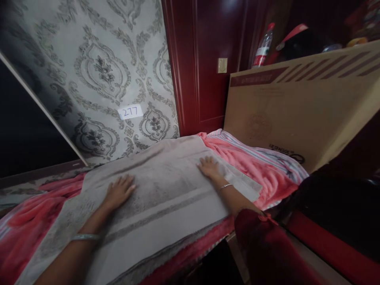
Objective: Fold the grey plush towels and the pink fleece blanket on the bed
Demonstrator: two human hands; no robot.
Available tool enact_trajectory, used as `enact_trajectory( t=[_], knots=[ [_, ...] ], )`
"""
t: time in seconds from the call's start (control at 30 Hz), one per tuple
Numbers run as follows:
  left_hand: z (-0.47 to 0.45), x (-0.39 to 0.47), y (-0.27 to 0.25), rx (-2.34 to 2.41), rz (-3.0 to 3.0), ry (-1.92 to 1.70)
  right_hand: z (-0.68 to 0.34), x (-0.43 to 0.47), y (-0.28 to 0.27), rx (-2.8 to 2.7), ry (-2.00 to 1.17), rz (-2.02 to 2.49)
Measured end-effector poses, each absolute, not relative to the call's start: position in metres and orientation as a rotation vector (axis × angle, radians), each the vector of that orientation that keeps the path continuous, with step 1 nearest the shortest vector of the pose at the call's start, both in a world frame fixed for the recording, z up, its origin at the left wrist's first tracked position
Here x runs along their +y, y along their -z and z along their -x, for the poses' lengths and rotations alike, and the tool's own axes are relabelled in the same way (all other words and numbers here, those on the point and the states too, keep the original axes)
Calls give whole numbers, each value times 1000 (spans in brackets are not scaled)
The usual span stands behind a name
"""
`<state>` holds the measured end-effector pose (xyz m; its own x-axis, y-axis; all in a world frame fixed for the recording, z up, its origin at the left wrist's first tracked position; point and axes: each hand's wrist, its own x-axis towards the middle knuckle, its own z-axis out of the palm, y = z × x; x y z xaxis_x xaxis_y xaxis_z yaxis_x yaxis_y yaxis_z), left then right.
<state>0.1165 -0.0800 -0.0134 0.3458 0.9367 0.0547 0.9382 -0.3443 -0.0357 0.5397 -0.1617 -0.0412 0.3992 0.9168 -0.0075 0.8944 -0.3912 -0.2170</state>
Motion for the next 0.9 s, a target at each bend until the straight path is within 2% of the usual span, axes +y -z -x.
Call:
enact_trajectory(
  t=[0.27,0.37,0.63,0.9],
  knots=[
    [-144,-89,44,-1683,2531,31,-427,-129,36,-2309,-150,1816],
    [-142,-87,43,-1688,2524,24,-446,-116,37,-2261,-162,1888],
    [-140,-79,51,-1688,2556,53,-585,-108,43,-1777,-156,2394],
    [-145,-96,49,-1724,2657,71,-616,-108,80,-1694,-29,2495]
  ],
)
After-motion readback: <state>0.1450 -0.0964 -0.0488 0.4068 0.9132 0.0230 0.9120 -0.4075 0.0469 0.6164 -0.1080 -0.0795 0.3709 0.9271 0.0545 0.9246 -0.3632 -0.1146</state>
